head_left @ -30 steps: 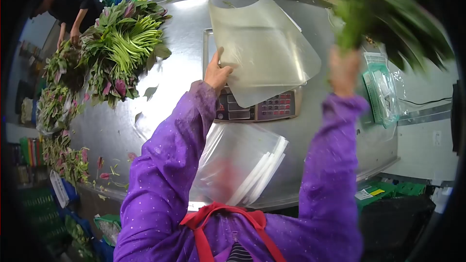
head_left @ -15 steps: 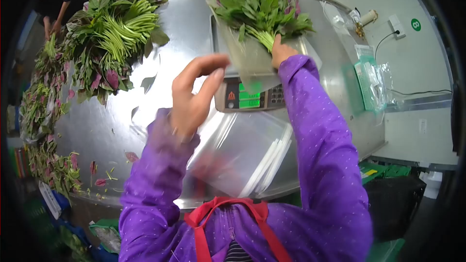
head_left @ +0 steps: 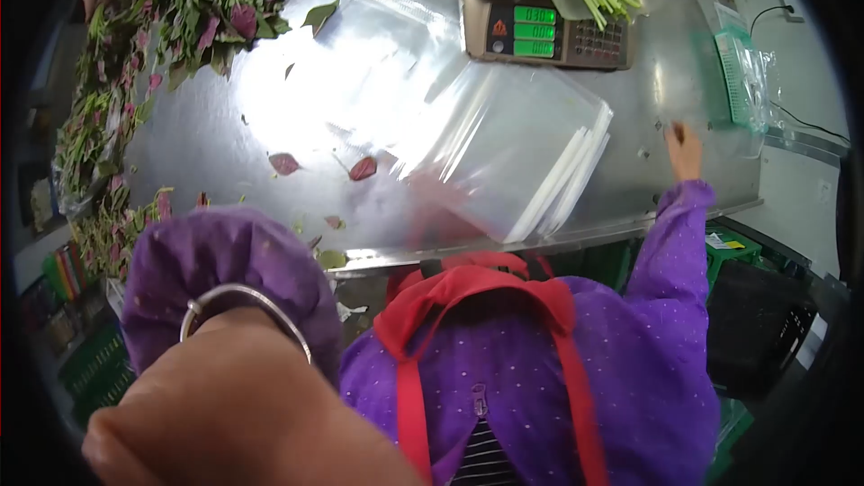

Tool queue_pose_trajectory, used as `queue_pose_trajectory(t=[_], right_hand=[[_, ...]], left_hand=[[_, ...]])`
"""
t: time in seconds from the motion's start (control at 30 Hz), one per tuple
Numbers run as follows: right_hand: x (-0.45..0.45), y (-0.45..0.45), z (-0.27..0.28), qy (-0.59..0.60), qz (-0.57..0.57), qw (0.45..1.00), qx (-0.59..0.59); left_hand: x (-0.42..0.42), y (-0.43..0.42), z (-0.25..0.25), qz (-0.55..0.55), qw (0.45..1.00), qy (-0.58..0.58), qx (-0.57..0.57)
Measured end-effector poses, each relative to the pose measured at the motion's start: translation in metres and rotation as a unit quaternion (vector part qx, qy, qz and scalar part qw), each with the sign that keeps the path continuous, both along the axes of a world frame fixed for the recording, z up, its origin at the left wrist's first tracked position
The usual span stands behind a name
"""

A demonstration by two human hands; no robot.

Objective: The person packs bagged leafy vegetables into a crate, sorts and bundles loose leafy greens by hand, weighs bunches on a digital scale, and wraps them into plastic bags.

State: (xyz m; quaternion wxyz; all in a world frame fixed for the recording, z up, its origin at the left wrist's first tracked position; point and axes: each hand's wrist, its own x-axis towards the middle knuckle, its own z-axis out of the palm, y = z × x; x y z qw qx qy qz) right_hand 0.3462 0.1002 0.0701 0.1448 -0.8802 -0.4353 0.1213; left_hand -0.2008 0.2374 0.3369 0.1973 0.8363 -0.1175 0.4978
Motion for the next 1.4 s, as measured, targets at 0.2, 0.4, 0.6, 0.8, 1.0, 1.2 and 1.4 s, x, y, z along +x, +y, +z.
queue_pose_trajectory(t=[0.2,0.4,0.6,0.8,1.0,1.2,1.4], right_hand=[[-0.02,-0.135,-0.082,-0.094,-0.062,0.975,-0.192],[-0.037,-0.117,-0.069,-0.101,-0.107,0.972,-0.181],[0.071,-0.141,-0.136,-0.14,-0.09,0.962,-0.218],[-0.026,-0.067,-0.037,0.043,-0.05,0.997,0.038],[-0.343,0.075,0.065,0.559,0.103,0.822,0.037],[-0.482,0.163,0.061,0.452,0.535,0.712,0.043],[-0.455,0.367,0.039,0.556,0.226,0.792,0.112]], left_hand=[[-0.007,-0.031,0.003,-0.054,0.998,0.01,0.021],[0.004,-0.044,0.014,-0.08,0.995,0.034,0.041],[-0.002,-0.064,0.028,-0.051,0.995,0.055,0.064],[-0.017,-0.065,0.044,-0.024,0.991,0.09,0.096],[-0.052,-0.05,0.047,0.011,0.983,0.132,0.13],[-0.147,-0.029,0.054,0.258,0.95,-0.069,0.16],[-0.191,0.053,-0.062,0.503,0.775,-0.232,-0.303]])
